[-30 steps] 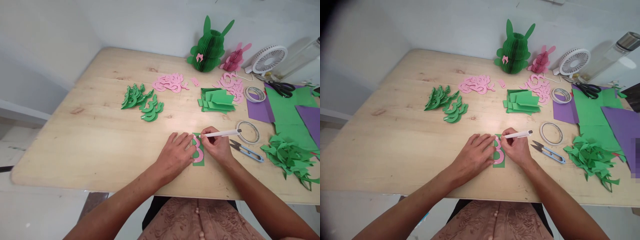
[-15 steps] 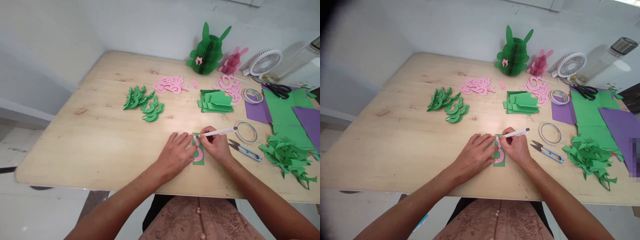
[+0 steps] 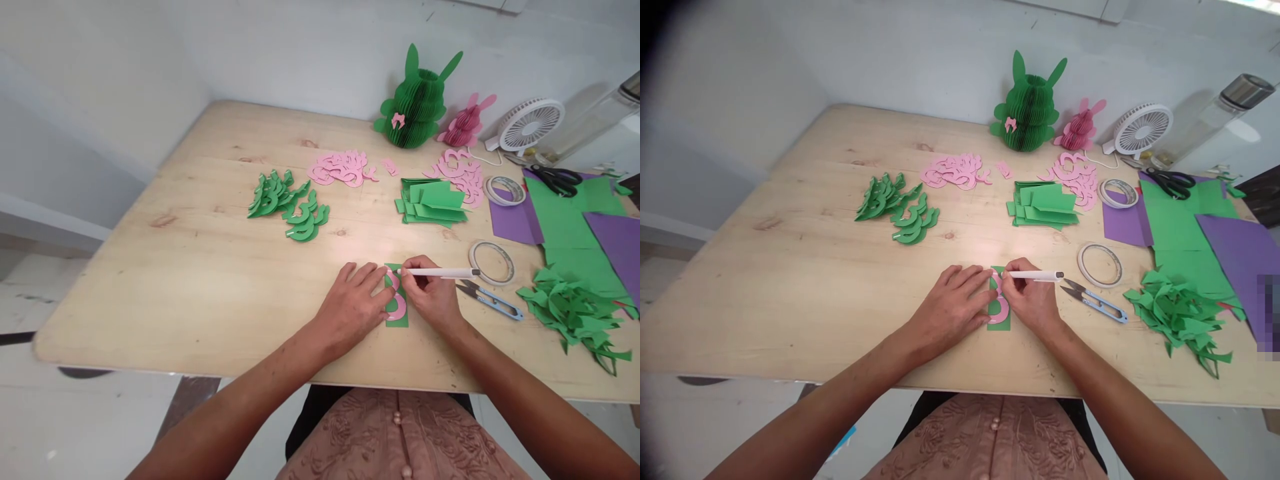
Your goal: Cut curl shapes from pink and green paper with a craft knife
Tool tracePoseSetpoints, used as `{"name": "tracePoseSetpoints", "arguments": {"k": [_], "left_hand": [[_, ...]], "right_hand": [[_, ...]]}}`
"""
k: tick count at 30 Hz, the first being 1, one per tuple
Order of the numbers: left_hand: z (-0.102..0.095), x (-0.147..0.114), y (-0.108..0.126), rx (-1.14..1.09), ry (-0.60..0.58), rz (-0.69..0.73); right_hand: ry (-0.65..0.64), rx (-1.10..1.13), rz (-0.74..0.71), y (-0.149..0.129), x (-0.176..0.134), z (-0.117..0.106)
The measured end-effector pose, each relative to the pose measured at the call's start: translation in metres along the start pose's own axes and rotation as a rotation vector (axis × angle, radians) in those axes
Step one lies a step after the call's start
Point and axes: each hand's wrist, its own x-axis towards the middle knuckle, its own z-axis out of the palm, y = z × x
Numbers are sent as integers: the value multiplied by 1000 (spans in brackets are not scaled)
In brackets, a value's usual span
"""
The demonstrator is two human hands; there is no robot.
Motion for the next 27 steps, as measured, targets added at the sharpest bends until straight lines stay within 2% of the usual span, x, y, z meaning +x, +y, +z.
{"name": "tracePoseSetpoints", "arguments": {"k": [27], "left_hand": [[-2, 0, 0, -3, -27, -2]], "right_hand": [[-3, -21, -25, 4, -1, -1]]}}
